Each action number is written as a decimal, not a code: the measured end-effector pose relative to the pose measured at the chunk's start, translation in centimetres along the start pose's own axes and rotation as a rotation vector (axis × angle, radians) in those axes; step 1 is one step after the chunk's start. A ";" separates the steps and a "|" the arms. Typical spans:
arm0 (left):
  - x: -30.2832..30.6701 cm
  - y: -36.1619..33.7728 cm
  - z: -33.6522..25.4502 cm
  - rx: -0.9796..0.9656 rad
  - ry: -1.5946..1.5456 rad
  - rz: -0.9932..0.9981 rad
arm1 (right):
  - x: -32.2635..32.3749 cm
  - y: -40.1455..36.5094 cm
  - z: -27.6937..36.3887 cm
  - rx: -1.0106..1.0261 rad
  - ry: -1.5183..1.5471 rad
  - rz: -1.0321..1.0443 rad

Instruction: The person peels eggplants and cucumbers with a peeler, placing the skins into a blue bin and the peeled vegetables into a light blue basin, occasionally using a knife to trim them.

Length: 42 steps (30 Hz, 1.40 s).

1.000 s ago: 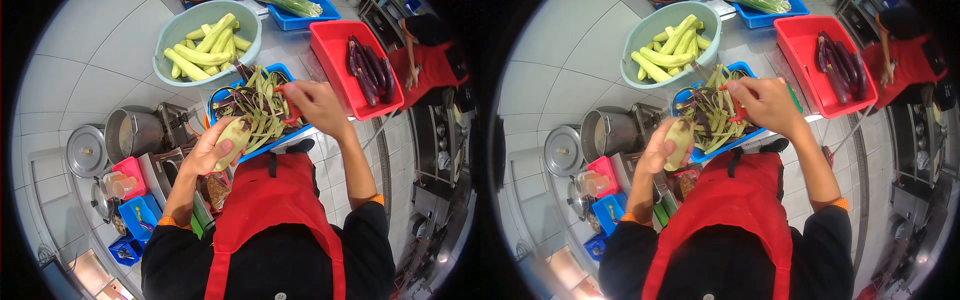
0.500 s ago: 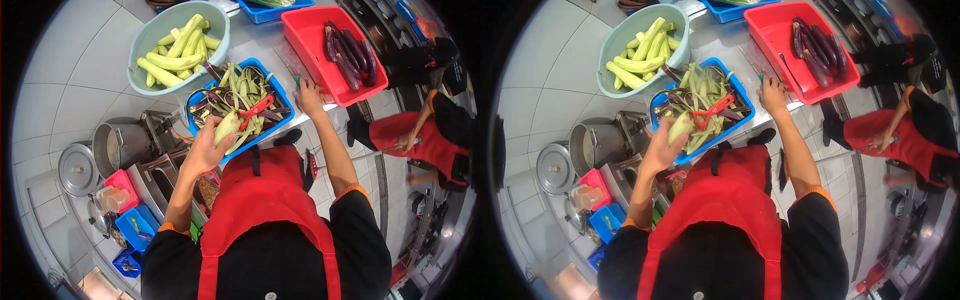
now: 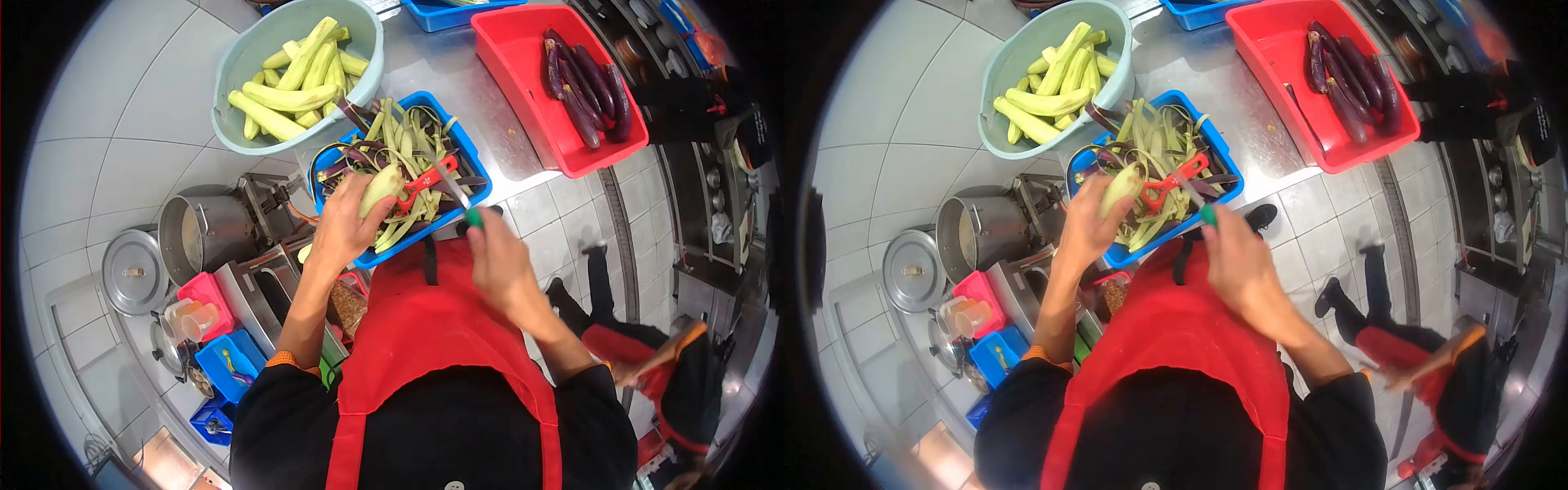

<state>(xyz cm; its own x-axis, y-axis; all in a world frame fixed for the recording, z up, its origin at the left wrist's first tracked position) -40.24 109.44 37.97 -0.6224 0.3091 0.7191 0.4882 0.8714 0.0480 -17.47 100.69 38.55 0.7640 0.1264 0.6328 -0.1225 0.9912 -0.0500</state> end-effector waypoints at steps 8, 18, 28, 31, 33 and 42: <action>1.5 0.8 -0.1 0.010 0.139 0.001 | 0.7 -2.6 2.5 -0.046 -0.096 0.184; 2.1 0.8 -0.1 -0.022 0.177 0.003 | 1.7 -3.4 2.8 -0.031 -0.156 0.204; 4.7 0.1 -4.0 -0.155 0.160 -0.198 | -4.8 1.0 -1.0 -0.076 -0.045 0.295; 7.8 0.5 -1.0 -0.094 0.232 -0.310 | -3.1 1.3 -1.2 -0.050 0.080 0.097; 9.9 1.6 0.2 -0.122 0.328 -0.362 | -1.6 1.9 -2.1 -0.060 0.012 -0.002; 15.0 14.5 6.9 -0.259 0.701 -0.237 | 0.6 8.8 -16.3 -0.163 -0.273 -0.310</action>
Point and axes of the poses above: each hand's wrist, its own y-axis towards the middle knuckle, its own x-axis out of the back of the hand, z = x × y, the point moved 5 cm from there along y, towards the middle knuckle, and after that the axes turned 10 degrees about z, right-handed, at the moved point
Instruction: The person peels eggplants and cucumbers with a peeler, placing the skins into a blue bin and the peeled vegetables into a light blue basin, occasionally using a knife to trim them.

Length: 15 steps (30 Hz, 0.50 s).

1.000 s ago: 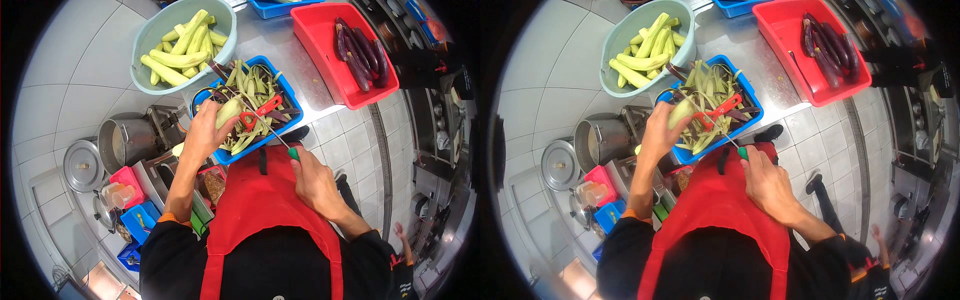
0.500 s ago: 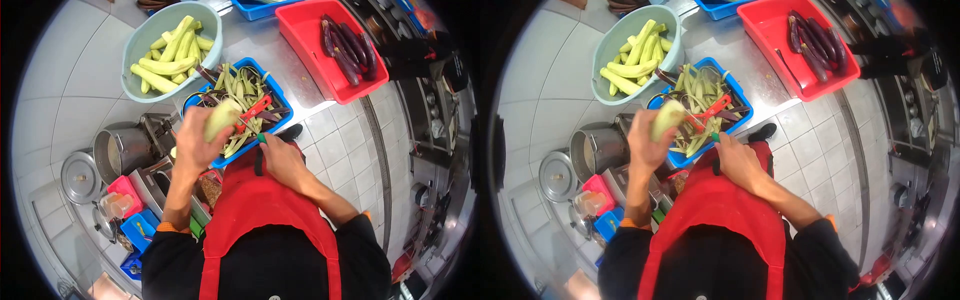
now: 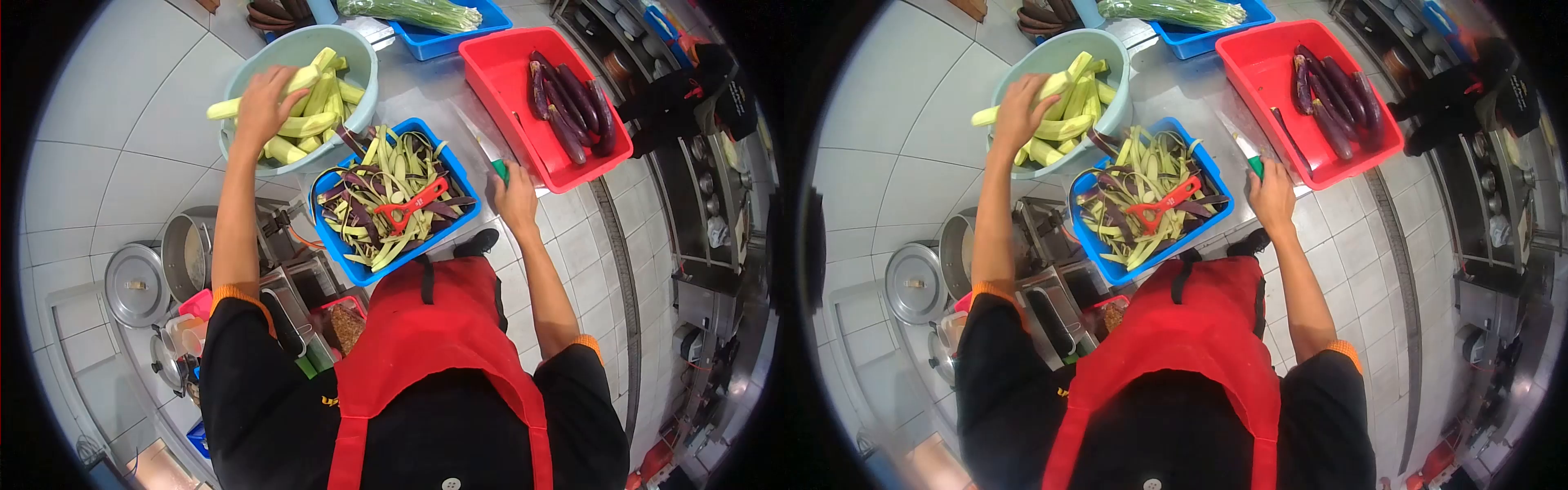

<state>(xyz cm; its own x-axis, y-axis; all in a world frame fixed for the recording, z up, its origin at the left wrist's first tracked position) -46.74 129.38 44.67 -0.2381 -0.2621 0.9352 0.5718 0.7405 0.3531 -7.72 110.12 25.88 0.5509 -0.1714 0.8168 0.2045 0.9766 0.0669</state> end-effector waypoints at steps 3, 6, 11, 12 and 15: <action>-4.8 0.3 1.9 -0.050 -0.071 0.107 | -2.5 1.5 -2.2 0.025 0.003 0.071; -7.7 -0.3 2.2 -0.039 -0.161 0.465 | -3.7 2.0 -2.3 0.178 -0.076 0.176; -5.3 0.2 1.9 0.133 -0.492 0.246 | -0.2 0.5 7.4 0.507 0.194 0.084; -4.5 0.8 1.8 0.222 -0.594 0.182 | -0.8 -0.7 10.0 0.630 0.098 0.206; -1.6 3.3 -0.1 0.300 -0.754 0.054 | -3.0 -3.2 14.4 0.833 -0.173 0.254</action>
Point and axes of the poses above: each hand's wrist, its own y-axis towards the middle knuckle, its own x-axis out of the back of the hand, z = x × y, the point moved 5 cm from there along y, towards the middle knuckle, and after that the axes turned 10 degrees about z, right-handed, at the moved point
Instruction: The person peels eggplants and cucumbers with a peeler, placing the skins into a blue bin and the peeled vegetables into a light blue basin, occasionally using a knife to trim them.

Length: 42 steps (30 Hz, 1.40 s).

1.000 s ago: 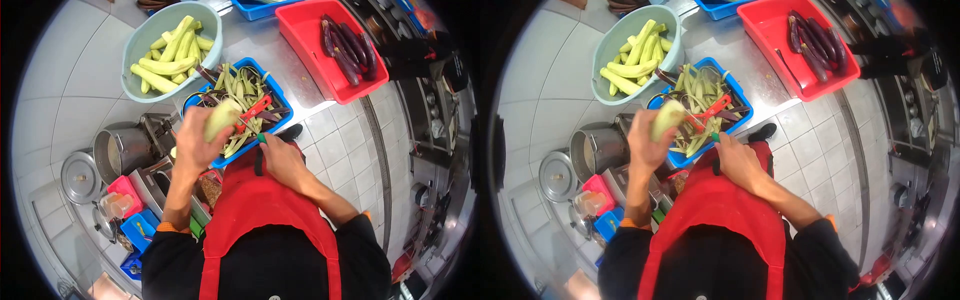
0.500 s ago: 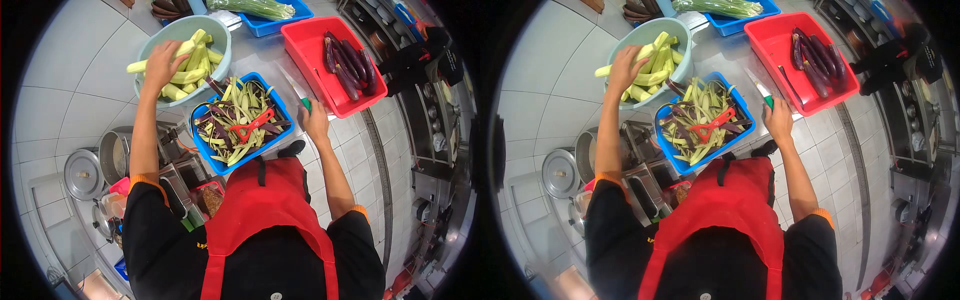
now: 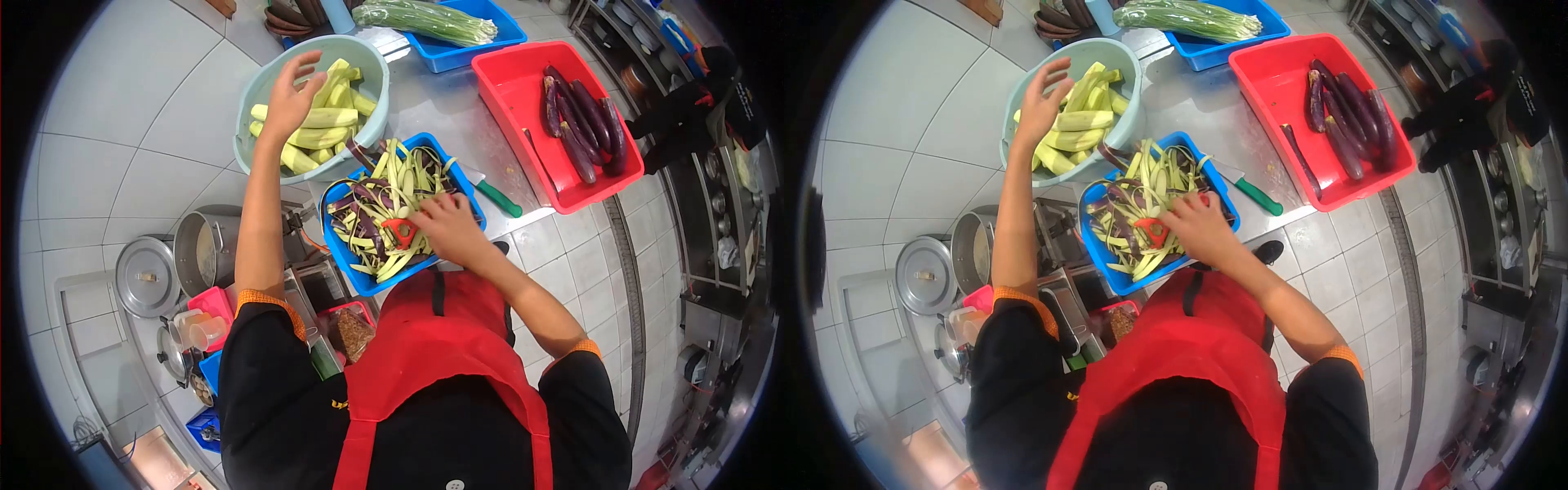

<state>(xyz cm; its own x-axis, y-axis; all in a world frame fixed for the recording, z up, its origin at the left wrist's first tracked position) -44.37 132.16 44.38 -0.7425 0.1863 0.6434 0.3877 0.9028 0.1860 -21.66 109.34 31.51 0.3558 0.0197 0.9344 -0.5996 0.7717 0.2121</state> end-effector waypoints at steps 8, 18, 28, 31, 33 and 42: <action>-9.5 8.2 -9.5 -0.091 -0.506 0.303 | 1.3 -0.9 -2.4 -0.049 0.234 0.022; -47.4 19.9 -4.4 0.299 0.158 0.601 | 8.8 -17.7 -7.4 -0.760 0.866 -0.258; -47.8 19.4 -4.3 0.636 -0.194 0.866 | 11.1 -27.7 -7.7 -1.212 1.431 -0.527; -43.5 16.0 -6.9 0.351 -1.025 0.784 | 13.2 -23.8 -9.7 -1.015 1.190 -0.559; -36.1 11.4 -13.6 0.286 -1.349 0.657 | 15.2 -20.7 -11.1 -0.851 0.947 -0.551; -21.1 -4.2 -14.7 0.055 -0.871 0.241 | 21.7 -3.5 -7.7 -0.383 0.352 -0.523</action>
Point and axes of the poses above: each hand's wrist, its own y-axis towards the middle knuckle, its own x-axis out of the back of the hand, z = x × y, the point moved 5 cm from there along y, towards the middle knuckle, and after that the axes turned 10 degrees about z, right-handed, at the moved point
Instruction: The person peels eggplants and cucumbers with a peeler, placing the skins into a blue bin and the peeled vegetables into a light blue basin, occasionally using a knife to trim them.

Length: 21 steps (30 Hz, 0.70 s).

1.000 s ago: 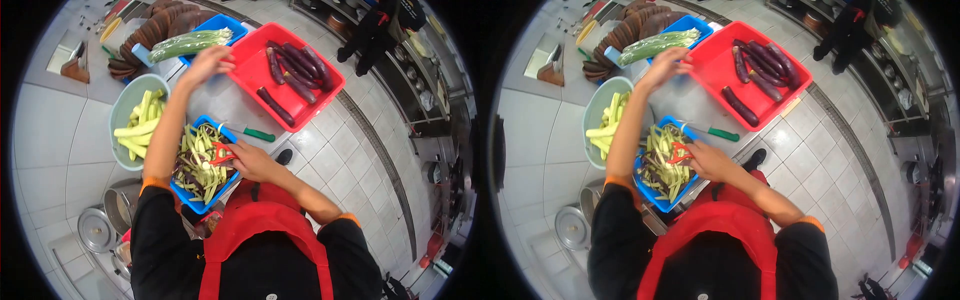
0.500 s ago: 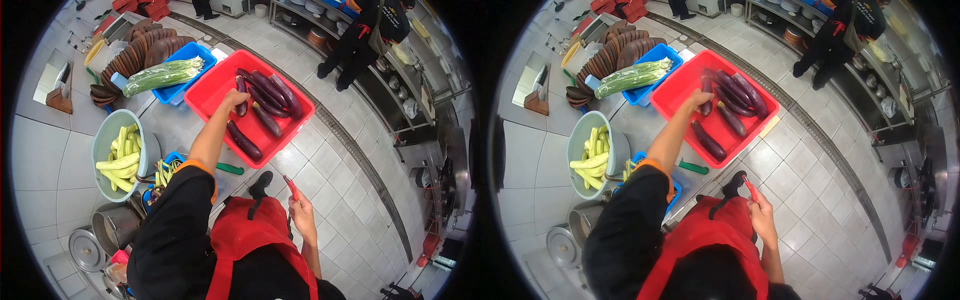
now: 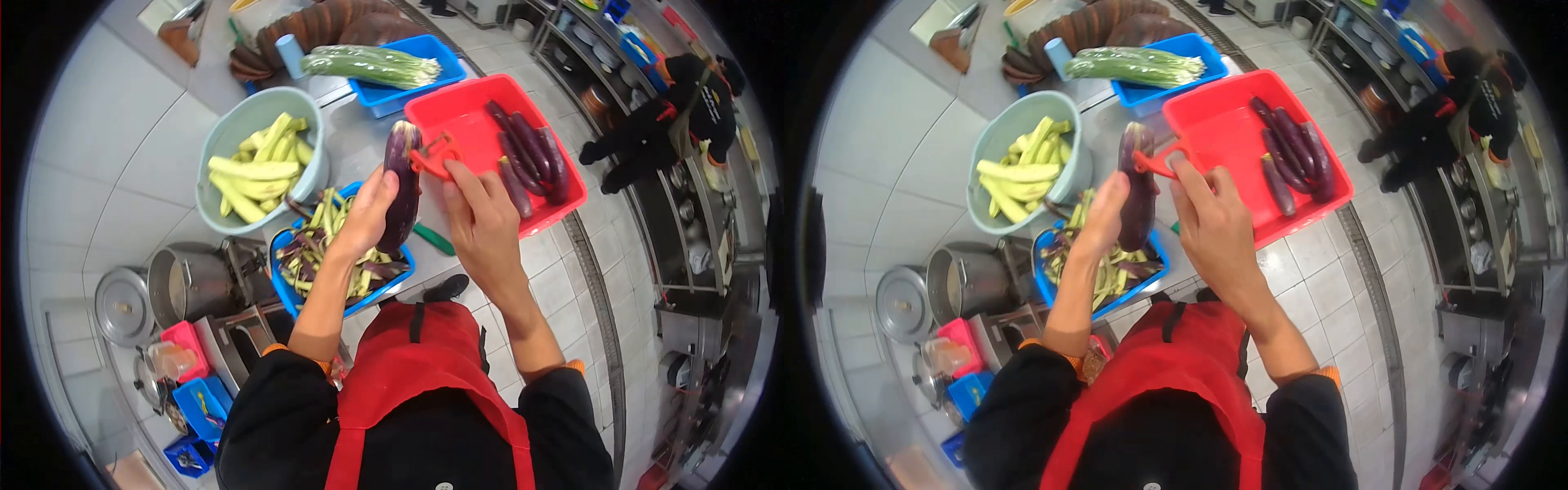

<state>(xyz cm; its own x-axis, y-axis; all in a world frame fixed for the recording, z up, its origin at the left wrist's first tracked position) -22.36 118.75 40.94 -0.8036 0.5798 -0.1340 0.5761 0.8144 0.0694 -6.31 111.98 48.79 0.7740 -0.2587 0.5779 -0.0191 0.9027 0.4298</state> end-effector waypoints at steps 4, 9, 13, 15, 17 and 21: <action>1.7 -6.7 -2.7 -0.121 -0.007 -0.131 | -3.7 0.5 4.5 0.056 -0.057 0.103; 5.2 -11.8 -3.5 -0.210 -0.005 -0.273 | -8.4 -0.1 9.4 0.159 -0.059 0.255; 7.5 -14.3 -4.1 -0.243 -0.012 -0.323 | -11.9 -0.3 11.8 0.158 -0.010 0.253; 8.5 -15.4 -3.5 -0.239 -0.096 -0.367 | -13.1 -1.1 13.0 0.180 0.020 0.224; 9.6 -16.8 -2.5 -0.203 -0.296 -0.512 | -14.8 -3.6 13.6 0.157 -0.003 0.310; 14.4 -18.2 -0.3 -0.204 -0.610 -0.781 | -17.0 -9.0 14.4 0.093 -0.048 0.560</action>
<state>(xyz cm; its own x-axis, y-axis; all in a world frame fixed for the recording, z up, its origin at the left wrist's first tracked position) -44.45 112.25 38.09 -0.6981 -0.1800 -0.6930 -0.1606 0.9826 -0.0934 -28.42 103.26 45.07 0.6002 0.2334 0.7651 -0.4759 0.8729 0.1071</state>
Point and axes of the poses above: each hand's wrist, its own y-axis towards the middle knuckle, its own x-axis out of the back of the hand, z = x × y, the point moved 5 cm from there along y, towards the middle knuckle, and after that the axes turned 10 degrees about z, right-handed, at the moved point
